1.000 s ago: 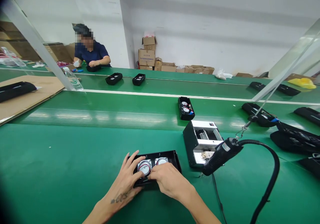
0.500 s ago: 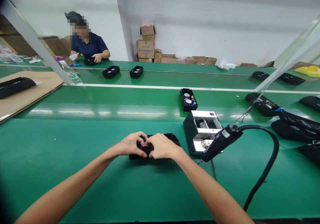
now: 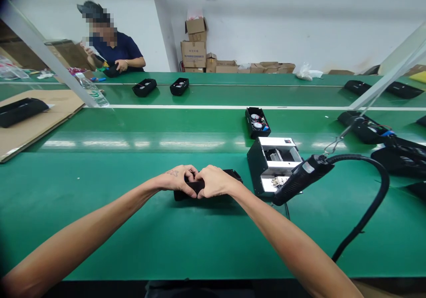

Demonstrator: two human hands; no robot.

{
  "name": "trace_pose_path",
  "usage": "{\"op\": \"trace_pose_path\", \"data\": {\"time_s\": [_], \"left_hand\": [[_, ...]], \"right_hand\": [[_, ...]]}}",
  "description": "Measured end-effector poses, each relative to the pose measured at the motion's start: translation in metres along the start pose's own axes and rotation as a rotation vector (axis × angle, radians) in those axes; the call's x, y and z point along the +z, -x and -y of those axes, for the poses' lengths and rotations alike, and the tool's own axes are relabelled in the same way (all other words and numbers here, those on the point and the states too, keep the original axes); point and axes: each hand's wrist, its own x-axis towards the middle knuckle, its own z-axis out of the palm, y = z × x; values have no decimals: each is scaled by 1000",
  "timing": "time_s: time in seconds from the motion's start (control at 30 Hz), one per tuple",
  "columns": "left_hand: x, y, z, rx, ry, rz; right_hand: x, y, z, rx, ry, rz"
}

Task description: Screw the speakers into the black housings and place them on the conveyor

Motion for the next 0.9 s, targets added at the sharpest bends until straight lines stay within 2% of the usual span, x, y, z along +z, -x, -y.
{"op": "trace_pose_path", "data": {"time_s": [0.2, 0.47, 0.67, 0.8, 0.87, 0.9], "left_hand": [[2, -2, 3, -1, 27, 4], [3, 2, 1, -2, 58, -7], [7, 1, 2, -2, 113, 2], [11, 9, -1, 48, 90, -50], [22, 20, -2, 92, 43, -123], [32, 24, 1, 111, 10, -159]], "right_hand": [[3, 1, 0, -2, 19, -36], [3, -1, -2, 14, -49, 12], [9, -11, -5, 19, -31, -4], [16, 12, 8, -11, 41, -29], [23, 35, 17, -75, 58, -121], [29, 45, 19, -109, -71, -330]]}}
